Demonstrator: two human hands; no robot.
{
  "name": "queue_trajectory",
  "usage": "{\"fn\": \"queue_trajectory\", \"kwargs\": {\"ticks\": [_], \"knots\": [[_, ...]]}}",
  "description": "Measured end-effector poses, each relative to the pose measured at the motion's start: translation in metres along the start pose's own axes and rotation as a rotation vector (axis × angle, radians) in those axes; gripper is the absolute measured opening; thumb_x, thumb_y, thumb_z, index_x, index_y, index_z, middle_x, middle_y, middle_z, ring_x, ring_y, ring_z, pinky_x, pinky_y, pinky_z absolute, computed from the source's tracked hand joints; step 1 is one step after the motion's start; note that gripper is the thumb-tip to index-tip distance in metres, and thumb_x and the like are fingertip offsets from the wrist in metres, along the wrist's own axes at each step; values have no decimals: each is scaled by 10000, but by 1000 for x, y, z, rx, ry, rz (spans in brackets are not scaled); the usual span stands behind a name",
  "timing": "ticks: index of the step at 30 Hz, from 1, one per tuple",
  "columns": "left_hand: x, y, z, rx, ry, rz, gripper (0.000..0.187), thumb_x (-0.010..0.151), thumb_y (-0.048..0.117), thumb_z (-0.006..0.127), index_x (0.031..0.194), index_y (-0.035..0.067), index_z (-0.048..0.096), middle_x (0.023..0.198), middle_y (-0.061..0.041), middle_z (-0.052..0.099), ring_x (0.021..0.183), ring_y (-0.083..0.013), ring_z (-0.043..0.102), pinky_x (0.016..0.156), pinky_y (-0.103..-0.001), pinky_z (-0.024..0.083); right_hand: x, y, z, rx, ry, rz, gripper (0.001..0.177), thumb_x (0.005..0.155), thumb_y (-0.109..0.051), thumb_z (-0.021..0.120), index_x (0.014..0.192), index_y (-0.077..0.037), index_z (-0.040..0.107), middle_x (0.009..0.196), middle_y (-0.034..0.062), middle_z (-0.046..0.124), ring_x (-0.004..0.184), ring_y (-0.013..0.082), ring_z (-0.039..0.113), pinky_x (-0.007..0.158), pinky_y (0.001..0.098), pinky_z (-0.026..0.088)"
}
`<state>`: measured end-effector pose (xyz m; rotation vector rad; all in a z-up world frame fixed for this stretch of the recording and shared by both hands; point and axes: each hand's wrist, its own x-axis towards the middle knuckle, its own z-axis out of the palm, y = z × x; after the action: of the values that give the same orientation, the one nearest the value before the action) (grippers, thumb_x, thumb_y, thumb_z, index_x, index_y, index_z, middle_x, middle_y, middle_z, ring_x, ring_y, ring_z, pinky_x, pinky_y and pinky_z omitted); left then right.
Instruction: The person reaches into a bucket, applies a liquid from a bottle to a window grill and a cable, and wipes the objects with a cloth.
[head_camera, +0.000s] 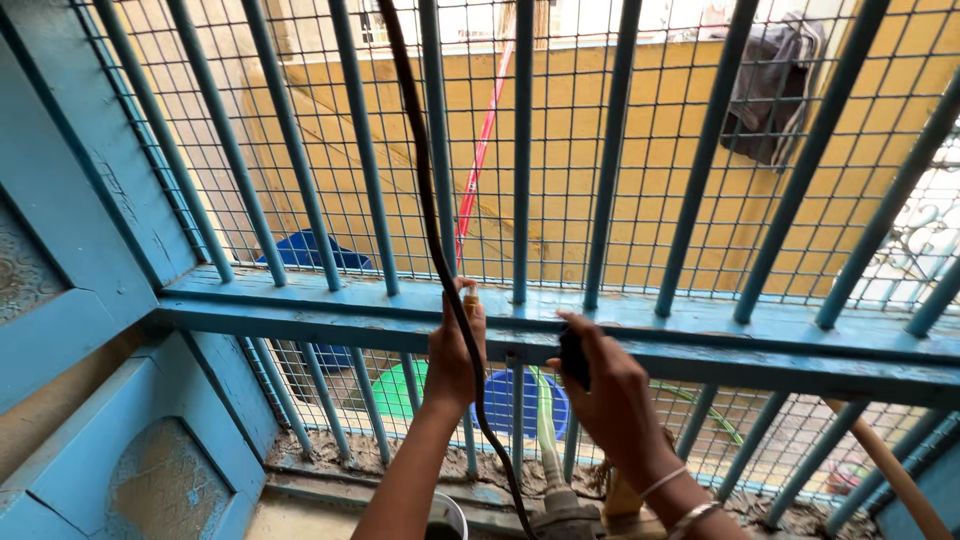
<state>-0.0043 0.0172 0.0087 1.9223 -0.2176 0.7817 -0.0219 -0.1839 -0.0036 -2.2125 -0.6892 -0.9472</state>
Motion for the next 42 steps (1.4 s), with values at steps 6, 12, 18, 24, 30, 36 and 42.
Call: {"fn": "queue_trajectory", "kwargs": {"ticks": [6,12,18,24,30,36,42], "knots": [[-1,2,-6,-1,-9,51,355,1095,300,339,1435,196,324,608,-104,616,515,-229,700,485,-413,522,8,-20,24,-60,3,-322,517,852,-135,771,1323,-34,584,1296,293,634,972,306,716,794,330,641],[1,1,-6,-59,-12,37,308,1094,287,361,1389,200,367,776,-141,736,716,-267,798,587,-401,596,6,-28,53,-576,62,-622,500,784,-51,739,1276,-66,648,1363,127,657,1273,254,595,1120,422,452],[2,-1,-2,-29,6,77,341,1092,273,363,1422,192,337,706,-135,683,633,-258,756,532,-432,540,20,-1,32,-902,-49,-1009,30,845,-55,746,868,-53,727,941,56,710,992,192,639,1067,353,484],[-12,4,-6,71,-1,96,354,1100,278,366,1439,192,317,639,-108,645,542,-238,701,496,-432,507,30,-1,9,-977,-469,-1253,158,897,-32,737,766,-104,685,853,12,633,953,201,615,1102,358,471],[-27,6,-8,97,-55,91,344,1092,278,362,1421,197,307,627,-93,653,518,-230,708,449,-439,551,-9,44,-53,-371,46,-773,252,841,-121,786,1072,-140,685,1009,36,686,990,167,661,870,293,595],[-37,22,27,47,-81,20,344,1090,252,337,1434,239,338,704,-150,676,510,-298,712,441,-440,603,-23,105,-92,-508,71,-543,269,829,-224,770,1055,-115,674,1029,46,673,953,213,688,777,338,598],[-50,37,48,45,-79,302,352,1098,203,439,1436,218,342,917,-202,746,770,-347,776,576,-465,611,-33,137,-51,-348,-24,-696,362,966,-159,685,1302,-58,592,1277,85,629,1193,200,642,964,298,569]]}}
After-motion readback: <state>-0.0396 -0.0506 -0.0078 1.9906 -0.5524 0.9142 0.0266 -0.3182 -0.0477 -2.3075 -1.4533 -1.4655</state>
